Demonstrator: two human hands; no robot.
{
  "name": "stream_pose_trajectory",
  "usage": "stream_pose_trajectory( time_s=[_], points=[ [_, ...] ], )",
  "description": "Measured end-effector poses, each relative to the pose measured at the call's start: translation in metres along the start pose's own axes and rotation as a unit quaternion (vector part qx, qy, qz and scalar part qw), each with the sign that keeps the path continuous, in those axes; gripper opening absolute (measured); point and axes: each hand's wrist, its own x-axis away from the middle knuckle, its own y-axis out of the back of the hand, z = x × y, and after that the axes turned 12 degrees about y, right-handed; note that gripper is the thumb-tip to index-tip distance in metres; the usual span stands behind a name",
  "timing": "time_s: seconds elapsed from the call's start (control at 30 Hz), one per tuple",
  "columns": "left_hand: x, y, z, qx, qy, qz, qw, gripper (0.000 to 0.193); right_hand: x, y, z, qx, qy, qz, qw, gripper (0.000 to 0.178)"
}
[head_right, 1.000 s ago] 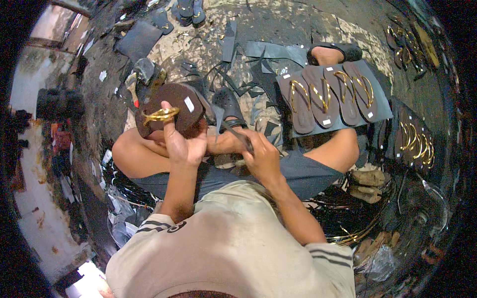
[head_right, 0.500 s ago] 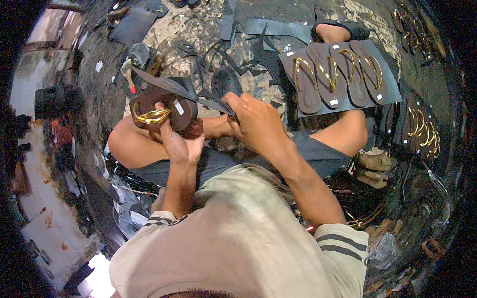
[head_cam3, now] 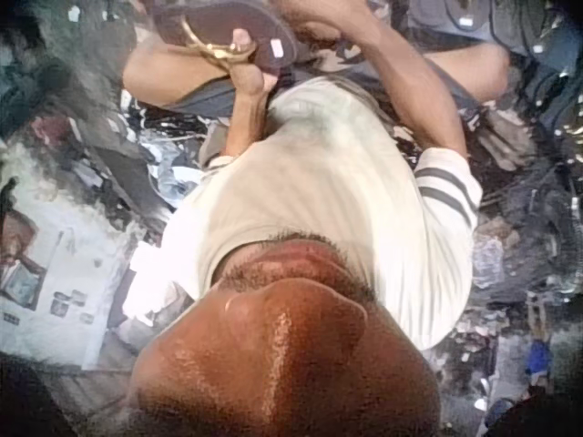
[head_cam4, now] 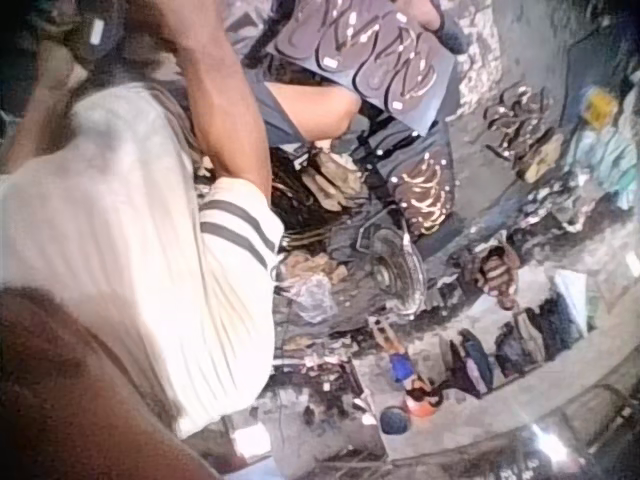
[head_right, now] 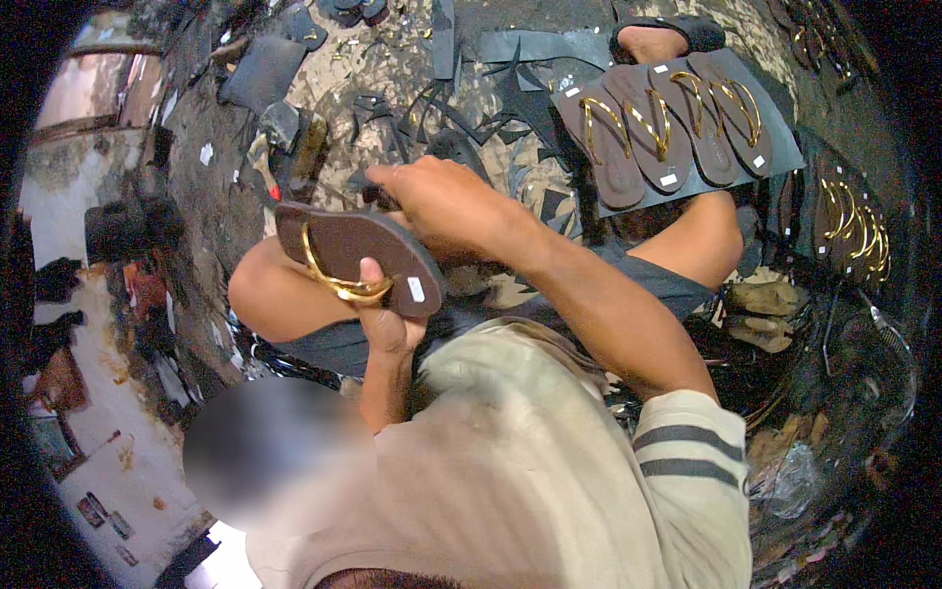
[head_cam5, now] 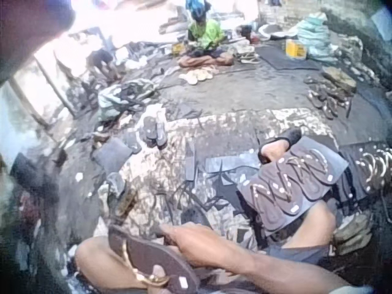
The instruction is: The person sits on the floor and assembles sandals by attaching straps to soles. They repeatedly pick up a sole, thread a strap through it, and place the finished unit onto a stack.
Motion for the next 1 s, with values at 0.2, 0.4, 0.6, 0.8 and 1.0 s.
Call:
stream_pose_trajectory(
  time_s=[0.2,0.4,0.6,0.8,1.0],
  points=[
    [-0.048,0.006,-0.021,-0.087,0.209,0.116,0.967,0.051,0.057,0.009,-0.010,-0.405,-0.267,-0.057,0.873,0.041],
    [-0.107,-0.082,0.074,-0.274,0.207,0.127,0.931,0.076,0.149,0.158,-0.085,-0.354,-0.234,-0.602,0.676,0.030],
    [-0.153,-0.107,0.198,-0.286,0.389,0.147,0.863,0.069,0.174,0.156,-0.037,-0.211,-0.252,-0.555,0.764,0.039],
    [-0.149,-0.139,0.226,-0.263,0.310,0.053,0.912,0.074,0.227,0.075,-0.019,-0.172,-0.406,-0.442,0.781,0.037],
    [-0.156,-0.155,0.214,-0.312,0.295,0.058,0.901,0.098,0.232,0.056,-0.001,-0.160,-0.503,-0.359,0.770,0.039]
  ],
)
